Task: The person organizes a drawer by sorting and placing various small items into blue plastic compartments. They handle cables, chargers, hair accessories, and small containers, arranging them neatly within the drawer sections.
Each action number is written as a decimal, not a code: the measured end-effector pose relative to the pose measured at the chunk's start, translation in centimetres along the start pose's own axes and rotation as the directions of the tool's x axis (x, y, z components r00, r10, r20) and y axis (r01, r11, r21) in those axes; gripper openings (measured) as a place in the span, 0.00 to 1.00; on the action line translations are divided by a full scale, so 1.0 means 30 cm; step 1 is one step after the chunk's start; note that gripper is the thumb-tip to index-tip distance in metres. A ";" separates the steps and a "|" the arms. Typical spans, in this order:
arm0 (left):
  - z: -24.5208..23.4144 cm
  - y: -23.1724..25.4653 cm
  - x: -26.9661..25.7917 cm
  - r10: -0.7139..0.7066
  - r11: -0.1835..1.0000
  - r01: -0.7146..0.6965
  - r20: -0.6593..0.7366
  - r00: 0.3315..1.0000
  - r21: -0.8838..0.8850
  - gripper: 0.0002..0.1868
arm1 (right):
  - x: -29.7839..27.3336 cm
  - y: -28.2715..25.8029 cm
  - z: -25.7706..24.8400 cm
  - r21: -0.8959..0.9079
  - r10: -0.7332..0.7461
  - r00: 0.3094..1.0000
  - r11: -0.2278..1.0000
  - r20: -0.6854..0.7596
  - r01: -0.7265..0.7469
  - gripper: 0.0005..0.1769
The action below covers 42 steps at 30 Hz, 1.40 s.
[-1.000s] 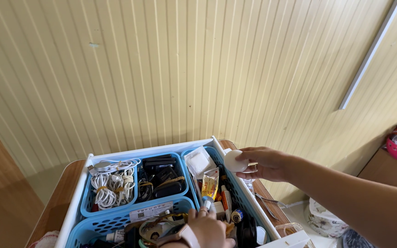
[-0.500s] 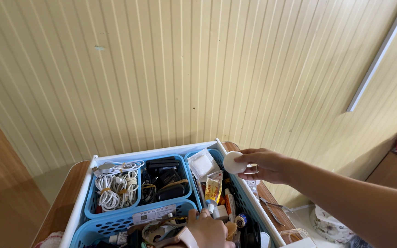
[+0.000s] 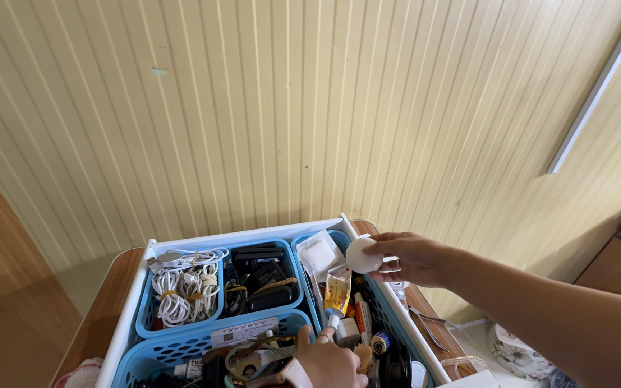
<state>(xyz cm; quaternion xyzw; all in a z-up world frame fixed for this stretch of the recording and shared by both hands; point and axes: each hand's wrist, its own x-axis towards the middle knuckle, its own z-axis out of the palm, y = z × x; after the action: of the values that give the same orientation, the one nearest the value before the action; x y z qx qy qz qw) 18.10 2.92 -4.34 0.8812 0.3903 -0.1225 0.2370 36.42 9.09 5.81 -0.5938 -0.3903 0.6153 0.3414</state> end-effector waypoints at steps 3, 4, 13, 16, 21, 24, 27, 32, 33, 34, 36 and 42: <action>-0.019 0.038 -0.055 -0.039 0.999 0.039 -0.077 0.996 -0.003 0.21 | 0.007 -0.004 0.000 0.003 -0.004 1.000 1.000 0.002 0.004 0.27; -0.044 0.043 -0.071 -0.016 1.000 0.016 -0.054 0.998 0.005 0.22 | 0.009 -0.006 -0.002 0.009 -0.005 1.000 1.000 -0.007 0.005 0.27; -0.220 -0.006 -0.137 -0.096 0.995 0.100 -0.427 0.899 -0.013 0.17 | 0.056 -0.026 -0.053 0.050 -0.049 0.998 0.997 -0.044 0.052 0.24; -0.281 -0.076 -0.105 -0.228 0.972 0.227 -0.494 0.839 -0.064 0.15 | 0.075 -0.017 -0.065 0.087 -0.048 0.998 0.995 -0.050 0.052 0.24; -0.364 -0.182 0.023 -0.333 0.940 0.322 -0.531 0.779 -0.117 0.16 | 0.098 -0.021 -0.058 0.120 -0.027 0.996 0.992 -0.081 0.037 0.22; -0.384 -0.229 0.116 -0.376 0.922 0.370 -0.487 0.788 -0.113 0.21 | 0.103 -0.031 -0.057 0.157 -0.027 0.996 0.987 -0.081 0.040 0.22; -0.387 -0.248 0.190 -0.420 0.905 0.414 -0.357 0.834 -0.096 0.26 | 0.113 -0.029 -0.072 0.178 -0.039 0.997 0.983 -0.059 0.049 0.23; -0.411 -0.206 0.214 -0.459 0.886 0.464 -0.186 0.869 -0.021 0.30 | 0.133 -0.020 -0.099 0.173 -0.038 0.997 0.984 -0.067 0.049 0.24; -0.412 -0.189 0.222 -0.423 0.900 0.436 -0.214 0.880 0.015 0.28 | 0.139 -0.019 -0.102 0.181 -0.038 0.997 0.982 -0.074 0.051 0.24; -0.406 -0.175 0.233 -0.388 0.911 0.410 -0.240 0.890 0.046 0.26 | 0.145 -0.016 -0.106 0.185 -0.035 0.996 0.981 -0.079 0.049 0.25; -0.393 -0.172 0.259 -0.330 0.933 0.354 -0.234 0.915 0.069 0.28 | 0.158 -0.007 -0.108 0.188 -0.034 0.996 0.981 -0.083 0.050 0.25; -0.321 -0.239 0.349 -0.200 0.970 0.233 -0.322 0.925 0.067 0.25 | 0.183 0.008 -0.082 0.155 -0.041 0.996 0.987 -0.076 0.052 0.28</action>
<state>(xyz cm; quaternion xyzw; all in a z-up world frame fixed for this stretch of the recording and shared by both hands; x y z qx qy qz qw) 20.01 18.65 -2.58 0.8520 0.5110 -0.0271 0.1110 38.53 14.00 3.09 -0.5778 -0.3418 0.6140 0.4151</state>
